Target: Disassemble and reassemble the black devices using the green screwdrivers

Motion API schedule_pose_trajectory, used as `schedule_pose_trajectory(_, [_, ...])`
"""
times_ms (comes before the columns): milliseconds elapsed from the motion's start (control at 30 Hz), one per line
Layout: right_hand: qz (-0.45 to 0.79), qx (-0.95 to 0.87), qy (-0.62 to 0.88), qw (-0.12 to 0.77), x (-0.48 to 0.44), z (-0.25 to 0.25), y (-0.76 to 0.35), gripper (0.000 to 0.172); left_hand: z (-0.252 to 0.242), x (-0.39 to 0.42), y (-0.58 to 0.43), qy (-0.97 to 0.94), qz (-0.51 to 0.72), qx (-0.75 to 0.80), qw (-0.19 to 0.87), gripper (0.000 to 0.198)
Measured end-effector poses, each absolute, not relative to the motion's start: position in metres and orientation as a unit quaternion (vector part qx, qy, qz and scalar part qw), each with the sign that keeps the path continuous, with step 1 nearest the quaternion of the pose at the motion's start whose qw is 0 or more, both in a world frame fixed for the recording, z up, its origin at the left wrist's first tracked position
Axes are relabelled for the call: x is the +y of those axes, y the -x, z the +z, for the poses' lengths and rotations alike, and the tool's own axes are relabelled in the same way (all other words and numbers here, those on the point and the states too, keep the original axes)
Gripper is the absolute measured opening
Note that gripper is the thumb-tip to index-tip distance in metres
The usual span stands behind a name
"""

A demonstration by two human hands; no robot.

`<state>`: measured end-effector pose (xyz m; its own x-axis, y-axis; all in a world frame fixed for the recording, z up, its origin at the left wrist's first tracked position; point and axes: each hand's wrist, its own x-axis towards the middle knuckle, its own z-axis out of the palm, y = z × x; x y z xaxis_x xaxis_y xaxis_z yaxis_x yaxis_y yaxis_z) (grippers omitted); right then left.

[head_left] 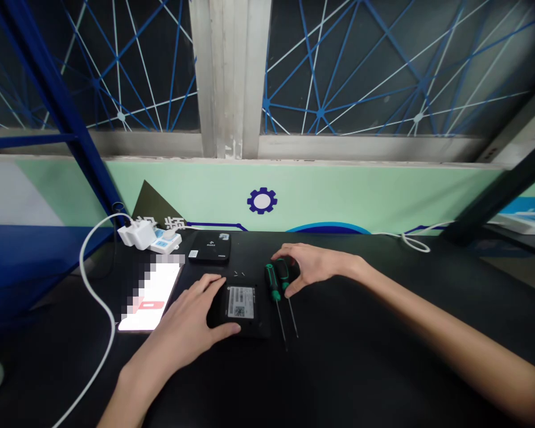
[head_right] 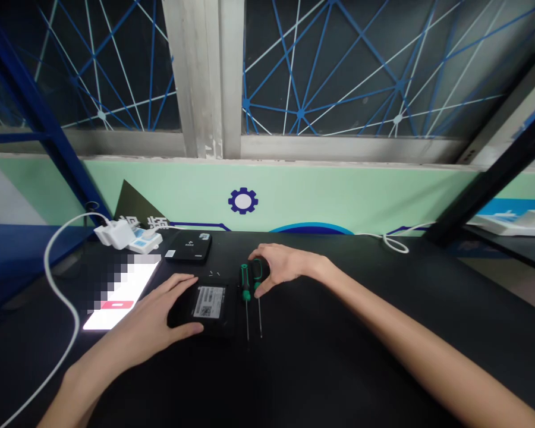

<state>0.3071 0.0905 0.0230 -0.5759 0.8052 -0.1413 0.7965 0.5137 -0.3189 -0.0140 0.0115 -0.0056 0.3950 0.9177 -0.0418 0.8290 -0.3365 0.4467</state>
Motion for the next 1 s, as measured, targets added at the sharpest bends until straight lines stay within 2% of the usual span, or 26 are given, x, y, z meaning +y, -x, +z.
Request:
schedule_pose_trajectory(200, [0.187,-0.867,0.462,0.014,0.093,0.024,-0.306,0.087,-0.010,0.011,0.019,-0.814,0.121,0.526,0.215,0.080])
schedule_pose_trajectory(533, [0.231,-0.850,0.467,0.084,0.088,0.041,-0.307,0.052,-0.018,0.010,0.022,-0.816,0.105,0.533,0.198,0.085])
schedule_pose_trajectory(767, [0.376,-0.803,0.454,0.089,0.093,0.054,-0.321,0.046,-0.014,0.011,0.020,-0.814,0.115,0.531,0.204,0.083])
schedule_pose_trajectory(867, [0.421,-0.778,0.441,0.150,0.095,0.055,-0.322,0.036,-0.013,0.010,0.020,-0.812,0.119,0.534,0.202,0.084])
schedule_pose_trajectory(1000, [0.409,-0.727,0.449,0.319,0.097,0.045,-0.312,0.034,-0.013,0.009,0.020,-0.816,0.131,0.527,0.200,0.083])
